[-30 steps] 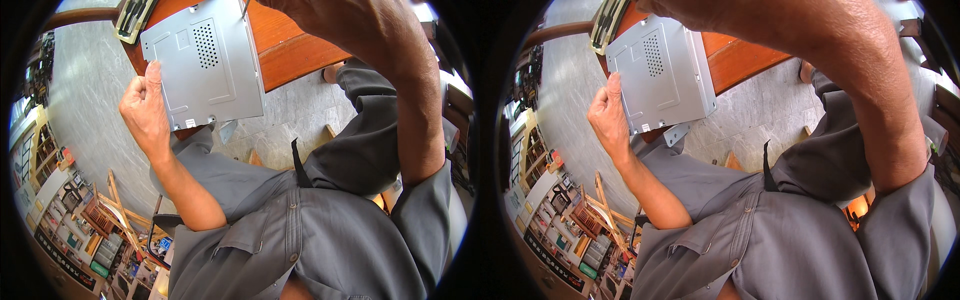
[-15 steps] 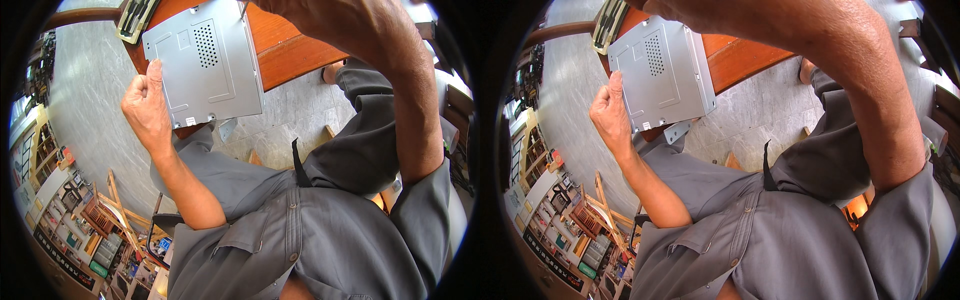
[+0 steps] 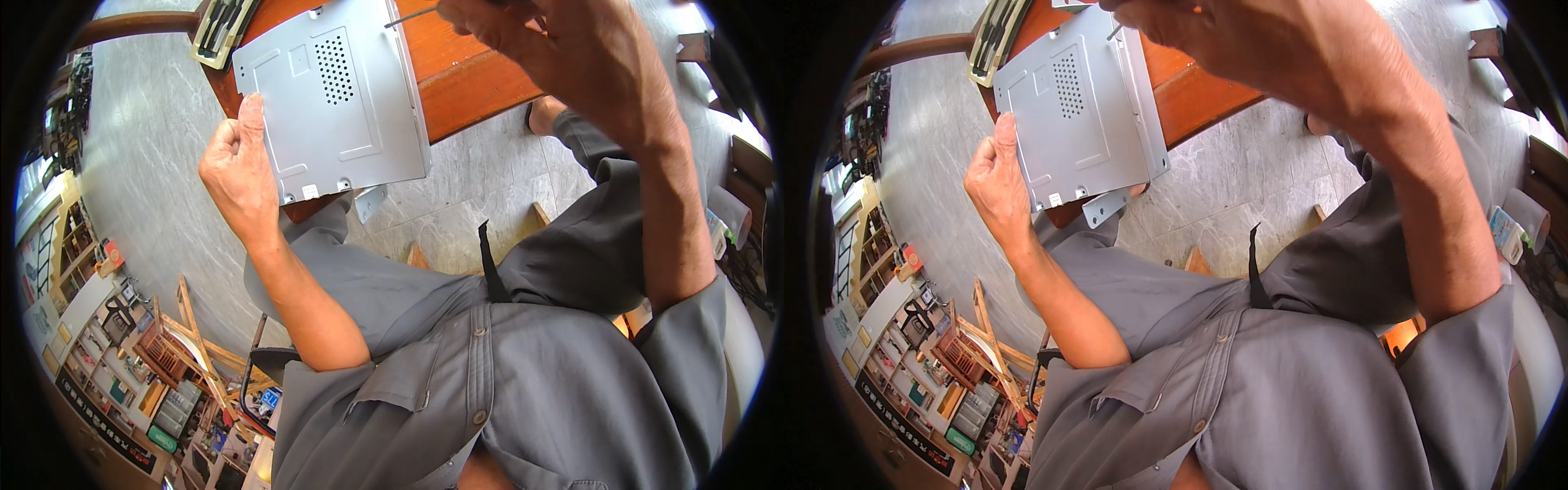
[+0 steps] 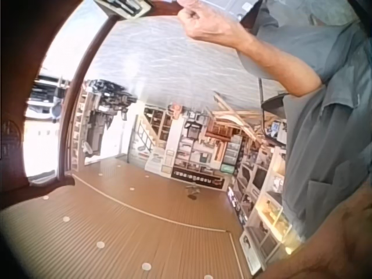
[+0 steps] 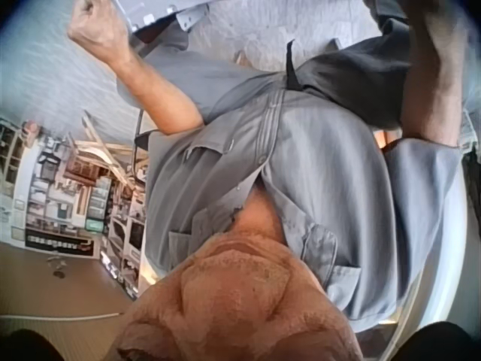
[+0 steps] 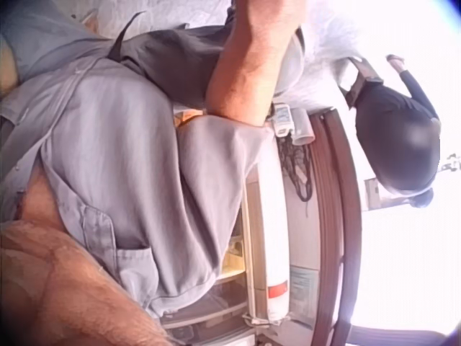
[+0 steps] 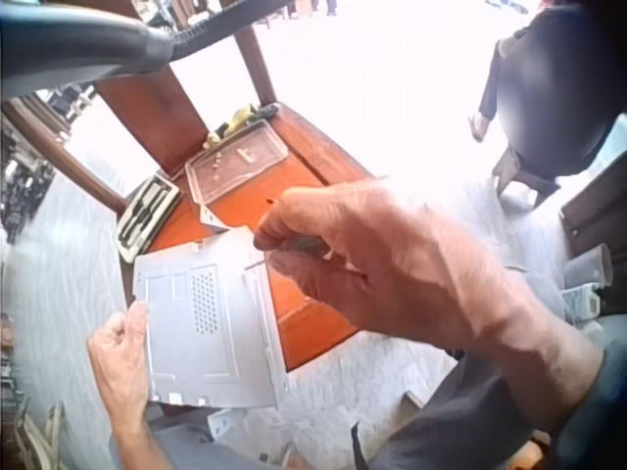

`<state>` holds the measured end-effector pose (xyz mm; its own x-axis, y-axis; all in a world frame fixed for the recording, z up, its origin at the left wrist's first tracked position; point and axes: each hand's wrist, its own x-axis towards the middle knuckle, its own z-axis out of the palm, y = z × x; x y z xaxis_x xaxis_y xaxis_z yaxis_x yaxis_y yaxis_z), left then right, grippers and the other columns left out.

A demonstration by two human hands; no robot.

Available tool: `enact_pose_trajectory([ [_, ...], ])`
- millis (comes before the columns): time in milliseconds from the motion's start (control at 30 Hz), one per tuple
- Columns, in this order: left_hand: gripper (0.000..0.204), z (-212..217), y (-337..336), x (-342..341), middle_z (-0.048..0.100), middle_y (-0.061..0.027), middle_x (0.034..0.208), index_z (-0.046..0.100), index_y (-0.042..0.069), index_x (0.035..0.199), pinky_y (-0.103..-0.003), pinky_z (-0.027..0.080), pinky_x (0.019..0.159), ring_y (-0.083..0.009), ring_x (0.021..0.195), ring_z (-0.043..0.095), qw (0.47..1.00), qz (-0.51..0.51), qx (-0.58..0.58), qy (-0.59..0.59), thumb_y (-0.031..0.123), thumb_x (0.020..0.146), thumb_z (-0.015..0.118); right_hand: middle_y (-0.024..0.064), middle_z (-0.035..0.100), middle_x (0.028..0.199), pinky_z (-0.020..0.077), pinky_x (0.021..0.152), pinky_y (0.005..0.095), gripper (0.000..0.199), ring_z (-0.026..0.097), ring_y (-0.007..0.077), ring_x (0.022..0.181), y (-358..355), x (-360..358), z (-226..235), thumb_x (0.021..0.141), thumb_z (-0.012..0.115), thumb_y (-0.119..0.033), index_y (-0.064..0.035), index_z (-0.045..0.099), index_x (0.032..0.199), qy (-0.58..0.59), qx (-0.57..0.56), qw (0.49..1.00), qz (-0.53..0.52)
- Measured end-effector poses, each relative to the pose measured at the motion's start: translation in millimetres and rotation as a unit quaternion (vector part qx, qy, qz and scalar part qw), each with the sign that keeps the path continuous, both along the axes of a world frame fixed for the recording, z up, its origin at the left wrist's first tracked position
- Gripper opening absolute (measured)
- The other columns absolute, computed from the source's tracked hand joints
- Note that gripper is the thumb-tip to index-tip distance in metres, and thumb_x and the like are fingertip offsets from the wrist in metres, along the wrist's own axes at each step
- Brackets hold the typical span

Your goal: The person uses a screwdriver to remove screws from the casing of a silver electronic device. They pry off the metal cover to reveal the internal circuit board and remove additional screws to separate the front panel and internal components.

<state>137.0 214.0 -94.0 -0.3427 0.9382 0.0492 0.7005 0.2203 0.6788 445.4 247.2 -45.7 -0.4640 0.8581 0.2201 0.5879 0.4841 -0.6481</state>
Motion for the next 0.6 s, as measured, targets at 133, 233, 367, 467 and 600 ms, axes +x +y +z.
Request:
enact_pose_trajectory([
  [133,0.055,1,1,0,0.052,0.0032,0.063,0.062,0.0,0.069,-0.026,0.039,0.057,-0.0074,0.062,0.042,1.0,0.009,-0.013,-0.003,0.046,0.097,0.073,0.018,0.074,0.095,0.06,0.07,0.035,0.015,0.074,0.0302,0.082,-19,3,-18,0.1,0.065,-0.009,0.0046,0.068,0.107,0.066,0.041,0.997,-0.028],
  [233,0.058,-1,-1,1,0.043,0.0026,0.061,0.052,0.002,0.065,-0.028,0.037,0.055,-0.0089,0.06,0.036,1.0,0.002,0.004,-0.004,0.046,0.096,0.074,0.0185,0.074,0.096,0.0602,0.071,0.0347,0.015,0.074,0.0314,0.084,-34,0,-30,0.097,0.066,-0.006,0.0053,0.068,0.107,0.095,0.063,0.991,-0.073],
  [367,0.06,-2,-2,6,0.038,0.0025,0.059,0.047,0.003,0.062,-0.03,0.035,0.053,-0.0094,0.059,0.032,0.999,0.002,0.028,-0.02,0.045,0.096,0.075,0.0189,0.073,0.1,0.0607,0.075,0.0346,0.017,0.074,0.0316,0.087,-41,-6,-34,0.096,0.067,-0.004,0.0057,0.069,0.109,0.111,0.07,0.987,-0.094],
  [467,0.059,-3,-3,3,0.037,0.0031,0.059,0.047,0.004,0.062,-0.029,0.035,0.053,-0.009,0.059,0.032,0.999,-0.004,0.031,-0.012,0.043,0.096,0.075,0.0192,0.073,0.101,0.0607,0.077,0.0345,0.018,0.074,0.0312,0.089,-42,-10,-35,0.096,0.067,-0.005,0.0055,0.068,0.111,0.107,0.05,0.988,-0.097],
  [600,0.053,-4,-5,-6,0.05,0.0029,0.063,0.061,0.001,0.07,-0.027,0.04,0.055,-0.007,0.061,0.042,1.0,-0.007,0.011,0.016,0.045,0.096,0.075,0.0179,0.073,0.097,0.0596,0.075,0.0364,0.023,0.073,0.0296,0.083,-48,-15,-51,0.098,0.066,-0.01,0.0019,0.066,0.117,0.101,0.071,0.986,-0.108],
])
